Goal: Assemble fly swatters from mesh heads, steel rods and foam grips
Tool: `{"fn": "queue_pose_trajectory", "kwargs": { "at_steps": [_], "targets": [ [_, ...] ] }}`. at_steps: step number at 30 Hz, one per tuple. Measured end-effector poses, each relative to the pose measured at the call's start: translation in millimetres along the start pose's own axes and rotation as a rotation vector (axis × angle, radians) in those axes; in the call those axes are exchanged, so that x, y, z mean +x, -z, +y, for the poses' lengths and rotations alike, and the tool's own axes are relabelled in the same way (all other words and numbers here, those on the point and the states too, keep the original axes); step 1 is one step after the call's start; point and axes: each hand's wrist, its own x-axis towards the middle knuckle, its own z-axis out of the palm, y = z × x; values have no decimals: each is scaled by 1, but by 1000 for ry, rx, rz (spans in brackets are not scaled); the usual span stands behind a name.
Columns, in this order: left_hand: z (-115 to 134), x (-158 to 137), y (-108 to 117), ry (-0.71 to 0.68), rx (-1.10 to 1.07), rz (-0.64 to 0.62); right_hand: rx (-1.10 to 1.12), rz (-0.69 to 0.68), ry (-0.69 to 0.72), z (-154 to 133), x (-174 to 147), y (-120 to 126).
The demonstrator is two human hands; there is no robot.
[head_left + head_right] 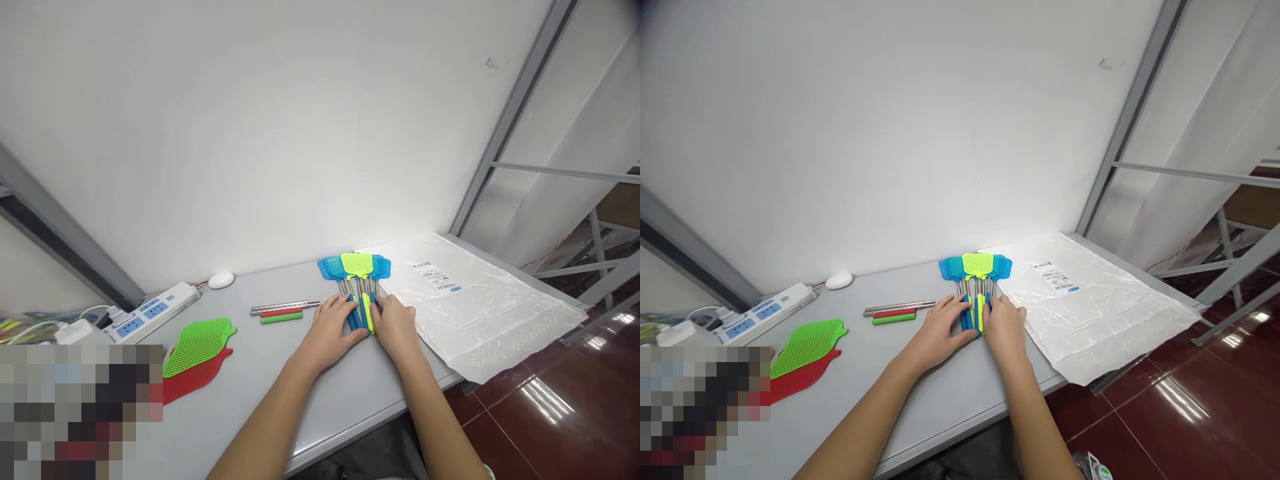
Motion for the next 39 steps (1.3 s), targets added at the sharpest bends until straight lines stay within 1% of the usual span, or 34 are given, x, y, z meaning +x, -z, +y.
{"fn": "queue_pose_trajectory", "kwargs": {
  "at_steps": [8, 12, 20, 28, 33, 39],
  "targets": [
    [2, -3, -1, 14, 3, 1, 3, -25, -5, 3, 4, -1],
    [3, -4, 0, 18, -3, -1, 34, -36, -22, 4, 5, -3],
    [7, -3, 0, 10, -35, 39, 102, -58, -49, 3, 5, -3],
    [7, -1, -3, 2, -46, 33, 153, -74, -69, 3, 5, -3],
    [6, -2, -4, 15, -47, 29, 159, -75, -71, 4, 5, -4],
    [4, -4, -4, -4, -44, 46, 151, -56, -57, 6, 4, -7]
  ]
}}
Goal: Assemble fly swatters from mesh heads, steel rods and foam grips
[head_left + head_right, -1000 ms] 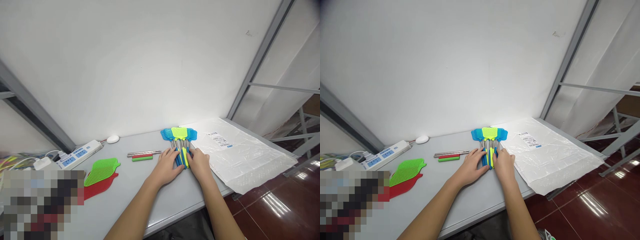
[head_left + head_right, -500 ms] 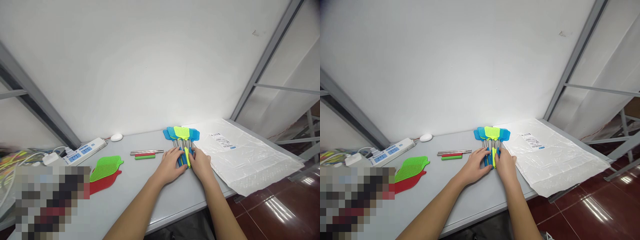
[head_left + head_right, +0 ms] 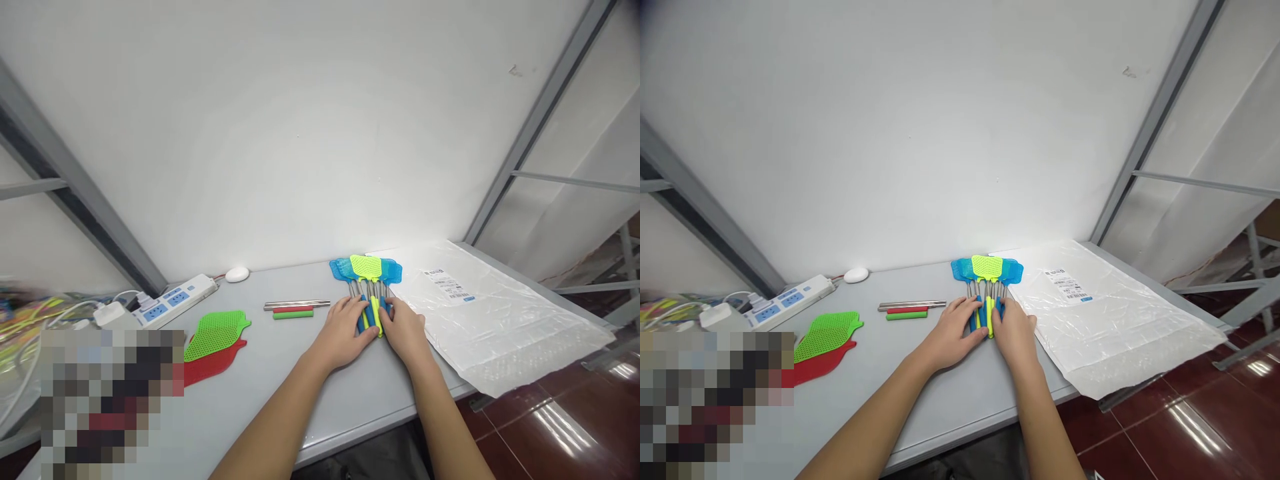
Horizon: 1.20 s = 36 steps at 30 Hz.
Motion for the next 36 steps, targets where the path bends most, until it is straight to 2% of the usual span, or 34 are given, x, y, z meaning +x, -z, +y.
{"fn": "queue_pose_trajectory", "kwargs": {
  "at_steps": [5, 10, 12, 15, 19, 24, 30, 36],
  "targets": [
    [1, 0, 8, -22, 37, 66, 2, 42, 17, 2, -1, 0],
    [2, -24, 35, -36, 101, 151, -1, 123, 68, -4, -7, 2],
    [-5, -43, 49, -12, 153, 176, -1, 150, 131, -15, -12, -1],
    [-22, -73, 67, 72, 286, 202, -36, 151, 343, -41, -20, -7],
    [-43, -102, 81, 202, 414, 224, -205, -5, 630, -86, -16, -16],
    [-41, -113, 84, 238, 484, 222, -257, -156, 756, -127, 19, -29],
    [-31, -109, 80, 221, 428, 196, -270, -361, 793, -128, 55, -52],
    [-26, -110, 81, 239, 422, 234, -214, -440, 823, -126, 67, -66]
  ]
}}
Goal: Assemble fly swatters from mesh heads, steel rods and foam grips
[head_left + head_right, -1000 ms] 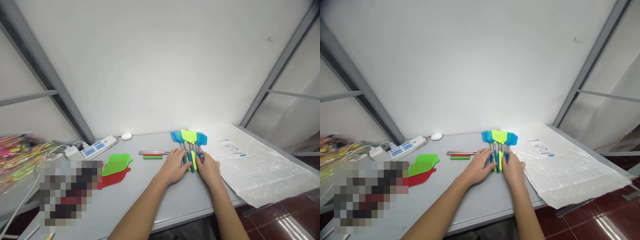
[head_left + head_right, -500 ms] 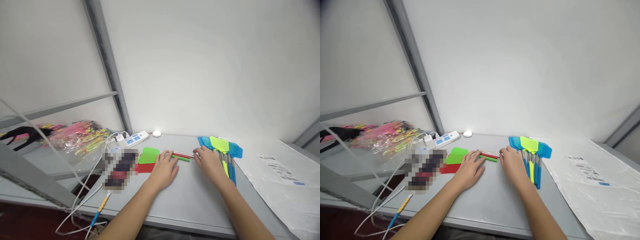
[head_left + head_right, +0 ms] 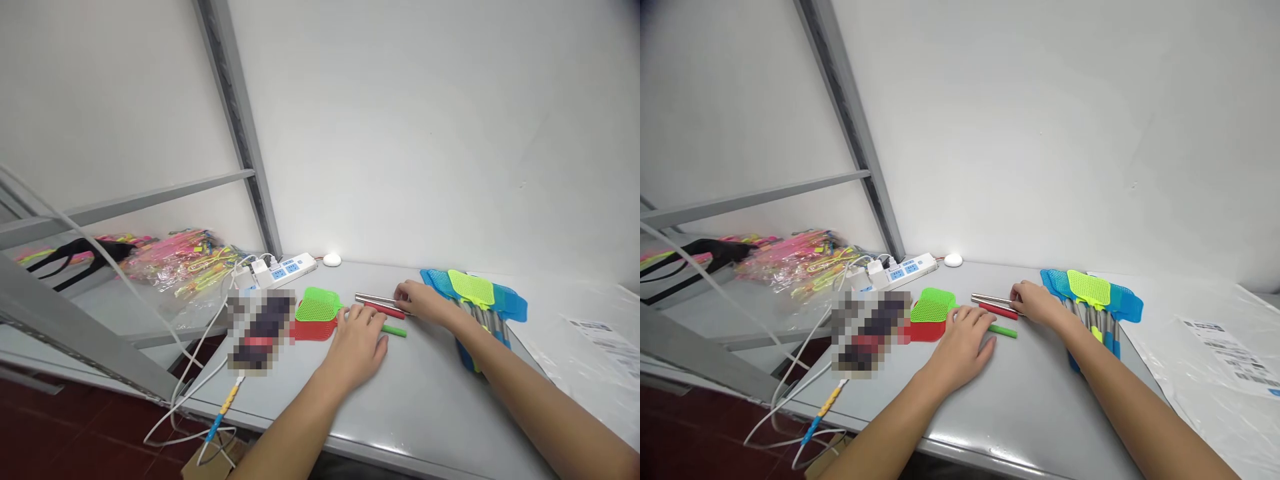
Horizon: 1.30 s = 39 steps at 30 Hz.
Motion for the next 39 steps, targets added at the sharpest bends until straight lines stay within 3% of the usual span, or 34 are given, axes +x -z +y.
{"fn": "queue_pose_trajectory", "kwargs": {
  "at_steps": [6, 9, 12, 15, 19, 22, 26, 32, 39],
  "targets": [
    [-1, 0, -4, -25, -22, -72, 70, 113, -34, -1, -9, 14],
    [3, -6, -1, -23, -52, -87, 117, 216, -78, -3, -39, 25],
    [6, -24, 7, 118, -192, -100, 237, 314, -80, -7, -85, 28],
    [4, -45, 17, 289, -386, -123, 299, 260, -17, -10, -131, 15],
    [0, -58, 26, 309, -484, -154, 197, 429, 128, -8, -168, -16],
    [1, -55, 26, 273, -459, -183, 85, 503, 218, -7, -178, -28],
    [3, -52, 24, 229, -423, -181, 41, 497, 298, -9, -181, -26],
    [-3, -56, 20, 175, -427, -147, 26, 464, 256, -6, -182, -24],
    [-6, -57, 17, 100, -331, -128, -79, 475, 324, -6, -186, -22]
  ]
}}
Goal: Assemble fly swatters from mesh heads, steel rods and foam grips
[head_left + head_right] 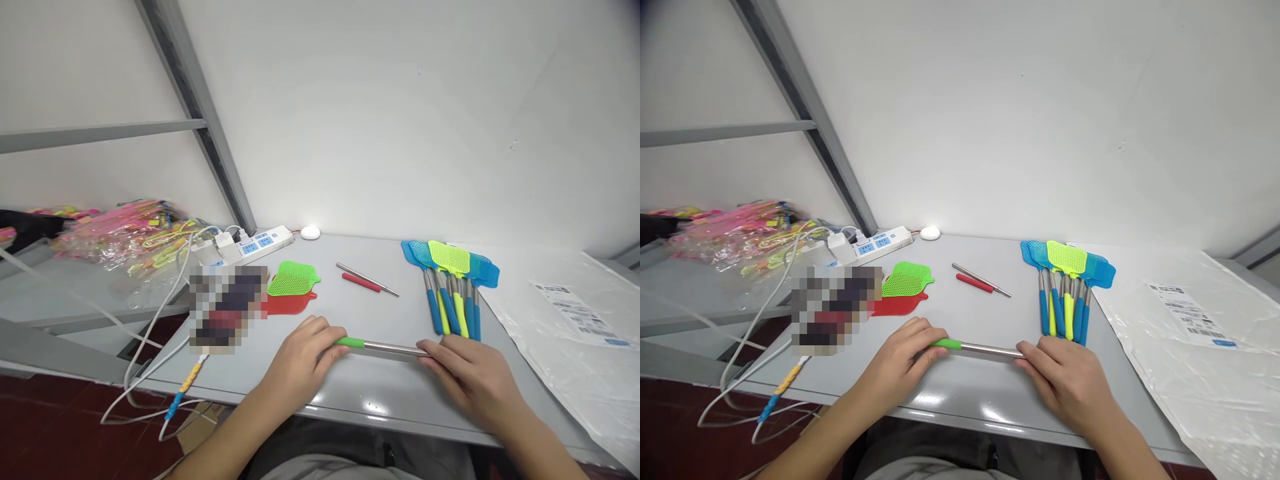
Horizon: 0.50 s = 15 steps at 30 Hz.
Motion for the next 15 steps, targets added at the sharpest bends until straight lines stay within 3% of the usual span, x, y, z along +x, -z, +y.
{"fn": "queue_pose_trajectory", "kwargs": {
  "at_steps": [5, 8, 11, 15],
  "targets": [
    [8, -3, -9, -189, 201, -47, -61, -16, 120, -22, 7, -4],
    [16, -9, -7, -213, 148, -77, -20, -57, 134, -38, 17, -3],
    [20, -15, 6, -126, -168, -18, 5, -79, 107, -49, 29, 2],
    [16, -17, 27, 109, -775, 111, 64, -146, 66, -63, 42, 4]
  ]
}}
